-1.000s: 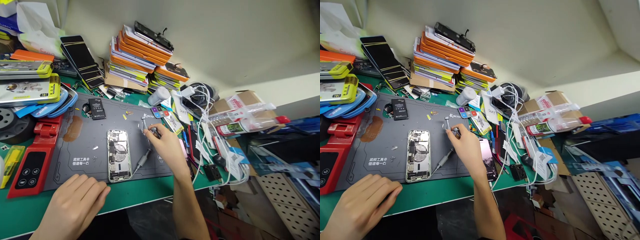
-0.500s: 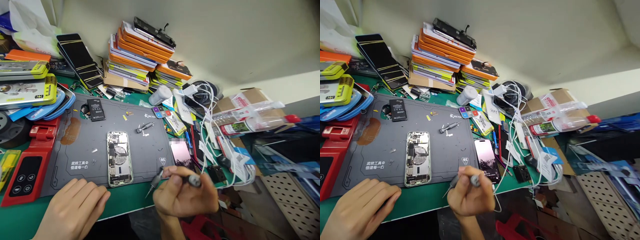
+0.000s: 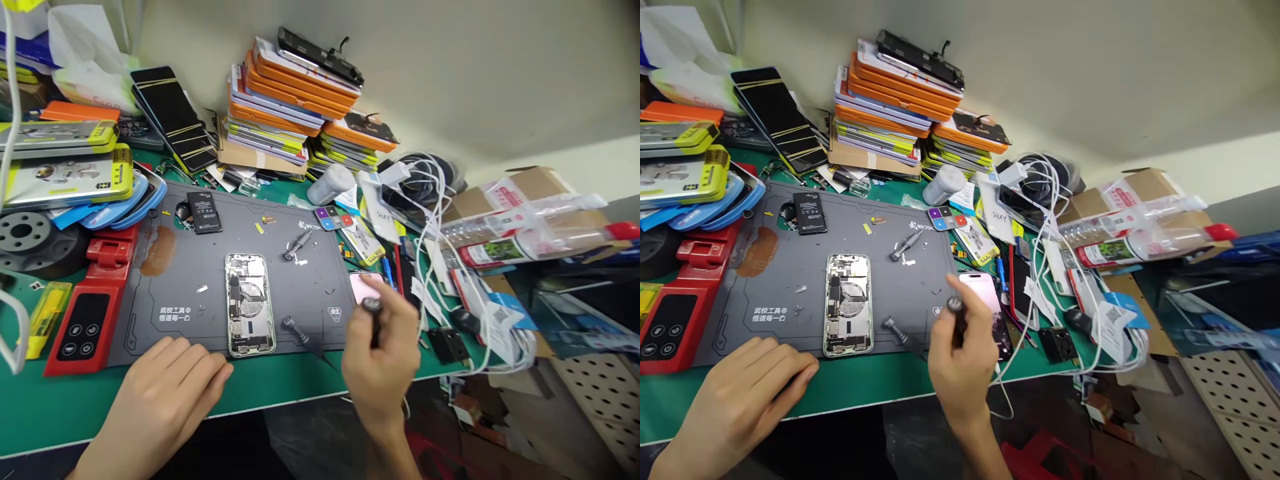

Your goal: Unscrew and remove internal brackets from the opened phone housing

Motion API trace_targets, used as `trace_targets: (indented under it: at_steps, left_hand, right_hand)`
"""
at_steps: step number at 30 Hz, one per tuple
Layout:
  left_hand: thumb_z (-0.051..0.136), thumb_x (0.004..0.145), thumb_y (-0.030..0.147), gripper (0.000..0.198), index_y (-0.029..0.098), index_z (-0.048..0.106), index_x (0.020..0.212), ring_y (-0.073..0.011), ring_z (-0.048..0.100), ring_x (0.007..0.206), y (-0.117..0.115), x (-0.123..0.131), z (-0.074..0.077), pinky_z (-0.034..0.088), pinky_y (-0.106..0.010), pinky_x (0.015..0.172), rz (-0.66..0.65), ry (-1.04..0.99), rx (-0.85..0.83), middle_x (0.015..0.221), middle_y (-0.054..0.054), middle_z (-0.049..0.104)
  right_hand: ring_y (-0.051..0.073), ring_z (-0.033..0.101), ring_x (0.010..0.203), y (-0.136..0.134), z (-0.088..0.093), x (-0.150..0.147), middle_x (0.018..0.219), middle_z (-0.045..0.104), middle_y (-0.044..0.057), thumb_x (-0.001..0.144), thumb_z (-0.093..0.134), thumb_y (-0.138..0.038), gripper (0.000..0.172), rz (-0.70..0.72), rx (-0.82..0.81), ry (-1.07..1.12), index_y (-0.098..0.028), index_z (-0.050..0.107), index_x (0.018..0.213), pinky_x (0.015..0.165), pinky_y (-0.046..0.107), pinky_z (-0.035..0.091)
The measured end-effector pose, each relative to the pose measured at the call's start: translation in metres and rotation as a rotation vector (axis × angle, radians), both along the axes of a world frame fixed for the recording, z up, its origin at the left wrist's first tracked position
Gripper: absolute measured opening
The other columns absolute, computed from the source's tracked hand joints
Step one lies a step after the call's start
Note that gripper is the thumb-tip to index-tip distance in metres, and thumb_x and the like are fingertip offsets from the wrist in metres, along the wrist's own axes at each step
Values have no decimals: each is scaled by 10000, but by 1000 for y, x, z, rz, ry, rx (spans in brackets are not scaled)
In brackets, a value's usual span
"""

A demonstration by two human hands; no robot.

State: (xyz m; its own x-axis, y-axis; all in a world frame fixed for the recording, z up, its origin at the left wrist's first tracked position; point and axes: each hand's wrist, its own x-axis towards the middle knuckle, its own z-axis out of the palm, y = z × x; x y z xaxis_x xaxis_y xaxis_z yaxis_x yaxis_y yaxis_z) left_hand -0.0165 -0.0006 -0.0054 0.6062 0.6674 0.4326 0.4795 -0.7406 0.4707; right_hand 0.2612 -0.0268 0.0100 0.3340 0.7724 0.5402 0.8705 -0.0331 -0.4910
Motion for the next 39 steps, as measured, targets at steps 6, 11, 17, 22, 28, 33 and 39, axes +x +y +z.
trace_targets:
  at_steps: [6,11,17,22,28,33,39]
  left_hand:
    - [595,1081,121,144,185,650,965,-166,545,711,-3,2,2,346,-386,703,21,-6,21,797,15,638]
    - [584,1085,126,134,183,633,974,-165,512,700,-2,2,2,333,-389,677,9,-4,5,803,21,636]
    - [626,1069,116,110,189,622,987,-156,514,708,-7,-2,5,377,-372,683,94,-67,2,806,27,647]
    - [708,1029,133,174,154,682,1200,-213,581,835,-7,-17,21,451,-408,807,412,123,177,981,-33,720]
    - [648,1072,209,138,200,715,1192,-268,550,887,8,-27,28,416,-440,792,501,362,256,1083,-57,701]
    - [634,1077,207,95,188,717,1119,-267,554,862,15,-22,26,408,-439,764,456,433,279,1012,-50,720]
    - [565,1105,210,102,177,639,1043,-251,598,919,24,-18,29,437,-421,816,416,414,228,1006,-67,691]
  right_hand:
    - [207,714,720,-40,-18,-11,974,718,64,1199,507,-425,280,154,-243,-301,-213,667,1288,546,290,495]
    - [197,746,758,-42,-41,-8,981,762,71,1165,630,-303,135,215,-46,-419,-187,660,1227,624,277,548]
    - [238,789,808,-55,-28,4,999,758,83,1146,656,-361,179,436,-105,-429,-196,709,1191,643,312,639]
    - [245,814,869,-69,-15,14,1071,779,69,1137,601,-201,155,562,-224,-307,-216,727,1226,684,323,674]
    - [215,773,863,-53,-2,22,1056,774,47,1130,688,-292,96,345,-85,-269,-225,719,1193,763,318,615]
    - [240,735,870,2,-11,22,1062,754,64,1184,553,-469,303,150,-145,-268,-218,719,1145,638,337,485]
    - [331,677,1080,20,-16,23,1303,636,155,1132,498,-683,599,72,-230,-70,-228,622,1501,764,412,532]
